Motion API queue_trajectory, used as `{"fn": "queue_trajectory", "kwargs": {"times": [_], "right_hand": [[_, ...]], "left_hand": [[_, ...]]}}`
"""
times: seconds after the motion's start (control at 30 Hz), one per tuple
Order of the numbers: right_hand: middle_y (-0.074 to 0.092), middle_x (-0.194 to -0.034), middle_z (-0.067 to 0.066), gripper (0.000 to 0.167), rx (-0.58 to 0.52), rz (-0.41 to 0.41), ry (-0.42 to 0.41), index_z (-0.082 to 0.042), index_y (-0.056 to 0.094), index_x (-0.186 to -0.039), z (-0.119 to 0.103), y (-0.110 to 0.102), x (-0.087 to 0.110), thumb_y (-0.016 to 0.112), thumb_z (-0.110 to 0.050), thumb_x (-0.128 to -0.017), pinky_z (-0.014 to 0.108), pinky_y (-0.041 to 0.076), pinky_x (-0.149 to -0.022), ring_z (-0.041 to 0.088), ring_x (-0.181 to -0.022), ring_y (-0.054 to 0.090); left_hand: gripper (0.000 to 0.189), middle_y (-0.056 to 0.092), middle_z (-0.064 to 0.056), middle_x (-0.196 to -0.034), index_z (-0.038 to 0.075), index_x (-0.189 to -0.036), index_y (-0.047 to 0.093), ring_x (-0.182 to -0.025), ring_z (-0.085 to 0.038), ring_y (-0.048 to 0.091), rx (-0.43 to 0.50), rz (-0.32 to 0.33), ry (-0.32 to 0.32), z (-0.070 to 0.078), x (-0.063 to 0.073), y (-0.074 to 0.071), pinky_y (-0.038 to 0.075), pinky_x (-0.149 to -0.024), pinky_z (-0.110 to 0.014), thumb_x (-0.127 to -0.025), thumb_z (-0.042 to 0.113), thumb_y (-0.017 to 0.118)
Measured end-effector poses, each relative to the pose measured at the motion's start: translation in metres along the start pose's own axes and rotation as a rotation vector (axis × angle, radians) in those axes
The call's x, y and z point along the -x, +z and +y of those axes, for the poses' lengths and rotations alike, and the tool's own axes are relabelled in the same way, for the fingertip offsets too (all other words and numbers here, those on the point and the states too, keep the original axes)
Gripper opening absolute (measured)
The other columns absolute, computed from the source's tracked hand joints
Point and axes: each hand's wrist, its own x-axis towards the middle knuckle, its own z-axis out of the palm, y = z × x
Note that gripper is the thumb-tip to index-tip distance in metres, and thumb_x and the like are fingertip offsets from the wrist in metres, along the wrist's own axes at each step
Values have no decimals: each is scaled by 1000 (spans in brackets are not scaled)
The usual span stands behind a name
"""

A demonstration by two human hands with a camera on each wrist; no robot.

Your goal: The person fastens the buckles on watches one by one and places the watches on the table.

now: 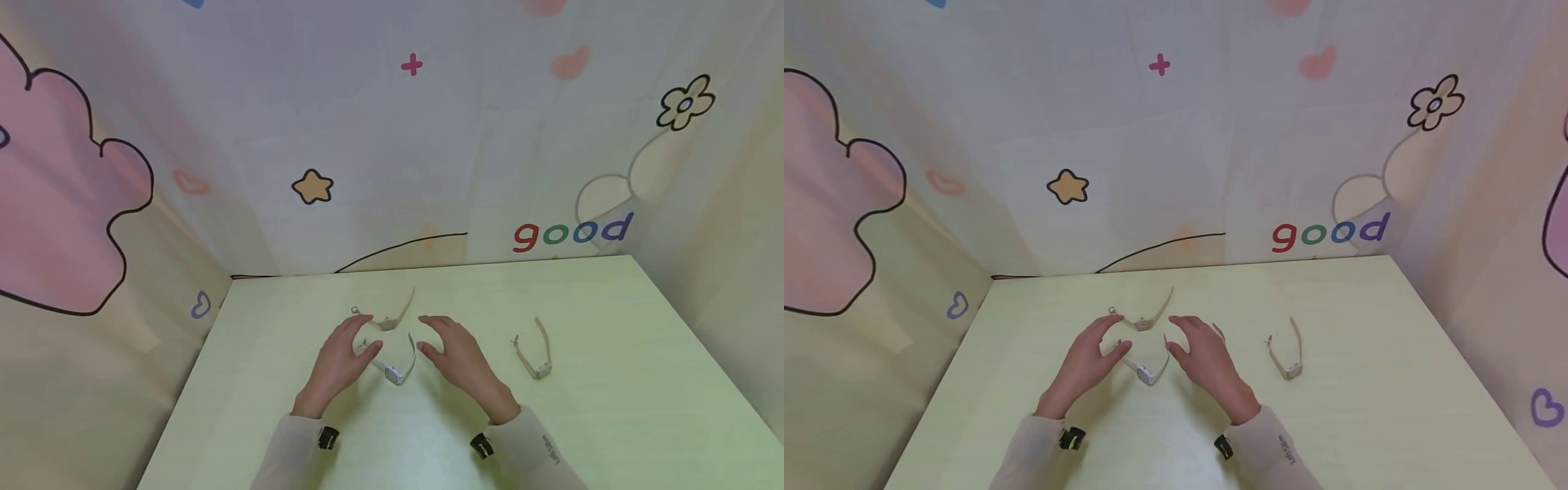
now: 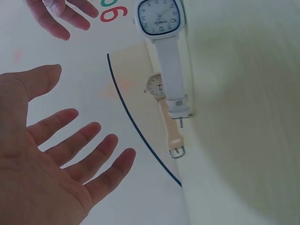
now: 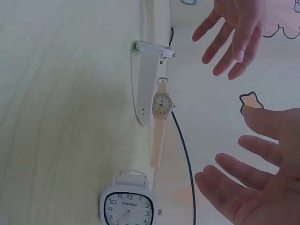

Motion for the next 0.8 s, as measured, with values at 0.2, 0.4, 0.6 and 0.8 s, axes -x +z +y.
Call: {"fn": "queue_trajectory", "kwargs": {"times": [0.2,0.4,0.6,0.8], "right_hand": [[66,-123,12,38,-1,0,-42,-11,68,-122,1,5,-1,76,-19,-86,64,33,-109,32,-119,61],[68,-113,9,34,15,-15,-30,-15,72,-116,3,10,-2,79,-18,-82,66,31,-108,30,-111,64],[72,-106,6,32,28,-28,-16,-16,74,-112,7,14,-4,80,-14,-81,60,39,-103,27,-97,68],[71,-93,5,27,0,-101,-14,-13,76,-108,8,19,-7,78,-10,-82,30,50,-71,16,-79,65]], "left_hand": [[45,59,-7,-137,16,-130,61,-128,-29,55,87,-52,4,-14,2,2,46,-104,-51,-89,31,73],[40,63,-4,-128,14,-125,65,-114,-28,60,192,-100,-16,-27,1,5,50,-96,-48,-87,24,75],[37,66,-2,-122,10,-122,67,-109,-25,62,247,-140,-16,-32,0,7,52,-93,-47,-87,18,75],[33,69,-9,-113,9,-121,68,-102,-21,63,271,-186,-19,-37,0,9,55,-88,-40,-89,17,73]]}}
